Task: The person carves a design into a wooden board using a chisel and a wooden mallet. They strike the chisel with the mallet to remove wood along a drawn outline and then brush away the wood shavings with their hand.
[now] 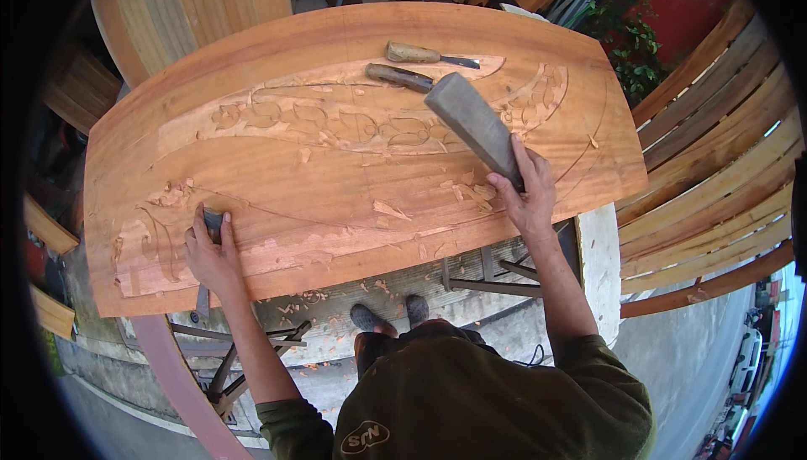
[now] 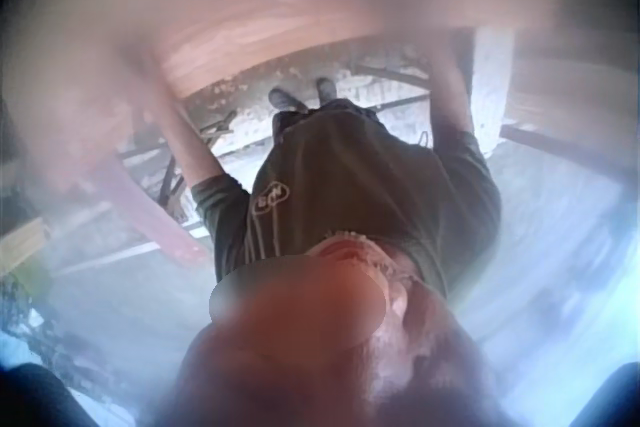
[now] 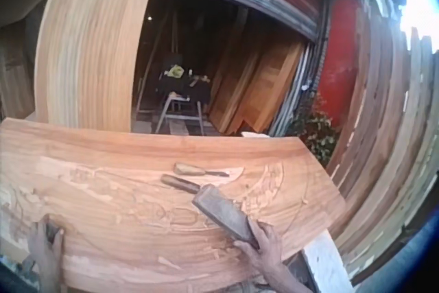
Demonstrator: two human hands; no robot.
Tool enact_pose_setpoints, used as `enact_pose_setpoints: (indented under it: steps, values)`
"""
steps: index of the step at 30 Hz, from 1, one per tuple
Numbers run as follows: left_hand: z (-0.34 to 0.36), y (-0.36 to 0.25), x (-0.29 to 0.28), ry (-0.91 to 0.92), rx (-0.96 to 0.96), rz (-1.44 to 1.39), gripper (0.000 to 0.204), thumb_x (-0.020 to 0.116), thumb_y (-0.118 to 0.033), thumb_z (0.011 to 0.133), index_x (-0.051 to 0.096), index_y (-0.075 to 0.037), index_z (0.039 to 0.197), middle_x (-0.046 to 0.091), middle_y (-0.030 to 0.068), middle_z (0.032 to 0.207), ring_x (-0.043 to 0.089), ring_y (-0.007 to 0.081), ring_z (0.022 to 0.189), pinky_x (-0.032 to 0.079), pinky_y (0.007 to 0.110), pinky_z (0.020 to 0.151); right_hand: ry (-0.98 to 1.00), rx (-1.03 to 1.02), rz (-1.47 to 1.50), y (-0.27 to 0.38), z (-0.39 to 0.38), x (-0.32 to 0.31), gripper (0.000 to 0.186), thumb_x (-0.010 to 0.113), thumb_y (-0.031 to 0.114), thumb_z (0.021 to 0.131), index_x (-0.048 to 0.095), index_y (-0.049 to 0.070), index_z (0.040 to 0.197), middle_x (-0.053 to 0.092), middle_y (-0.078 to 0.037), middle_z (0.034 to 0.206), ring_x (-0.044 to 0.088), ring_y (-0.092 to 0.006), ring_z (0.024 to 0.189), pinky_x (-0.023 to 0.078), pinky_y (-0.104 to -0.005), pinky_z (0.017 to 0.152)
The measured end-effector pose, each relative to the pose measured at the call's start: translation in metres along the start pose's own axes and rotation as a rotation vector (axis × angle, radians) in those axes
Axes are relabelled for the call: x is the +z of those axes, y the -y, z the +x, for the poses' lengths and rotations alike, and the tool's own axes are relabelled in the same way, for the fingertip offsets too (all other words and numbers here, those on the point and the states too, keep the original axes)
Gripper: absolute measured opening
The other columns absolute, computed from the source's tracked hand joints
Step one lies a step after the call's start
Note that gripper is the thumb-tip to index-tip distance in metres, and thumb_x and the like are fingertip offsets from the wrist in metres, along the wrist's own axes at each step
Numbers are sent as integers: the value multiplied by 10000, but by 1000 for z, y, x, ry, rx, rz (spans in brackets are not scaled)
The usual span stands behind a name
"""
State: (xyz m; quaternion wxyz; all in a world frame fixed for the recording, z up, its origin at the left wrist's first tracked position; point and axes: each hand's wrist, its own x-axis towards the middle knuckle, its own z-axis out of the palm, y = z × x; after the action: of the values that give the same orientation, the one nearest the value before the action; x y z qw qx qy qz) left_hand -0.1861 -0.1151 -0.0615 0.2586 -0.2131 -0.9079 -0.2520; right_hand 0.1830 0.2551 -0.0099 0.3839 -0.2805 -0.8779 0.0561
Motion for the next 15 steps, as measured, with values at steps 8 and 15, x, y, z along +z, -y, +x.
enact_pose_setpoints:
  steps: [8, 15]
  values:
    - [-1, -8, 9, -29, 12, 1, 507, 767, -410, 989, 687, -154, 1420, 705, 160, 1096, 661, 375, 1006, 526, 482, 856, -44, 589, -385, -258, 37, -61, 781, 828, 548, 887, 603, 223, 1560, 722, -179, 1324, 682, -330, 1179, 537, -441, 1019]
    - [-7, -2, 11, -50, 15, 28, 510, 774, -397, 987, 683, -147, 1423, 700, 160, 1108, 685, 380, 986, 543, 492, 837, 130, 495, -620, -303, 52, -73, 753, 753, 551, 956, 546, 223, 1602, 612, -211, 1498, 536, -418, 1398, 436, -536, 1150]
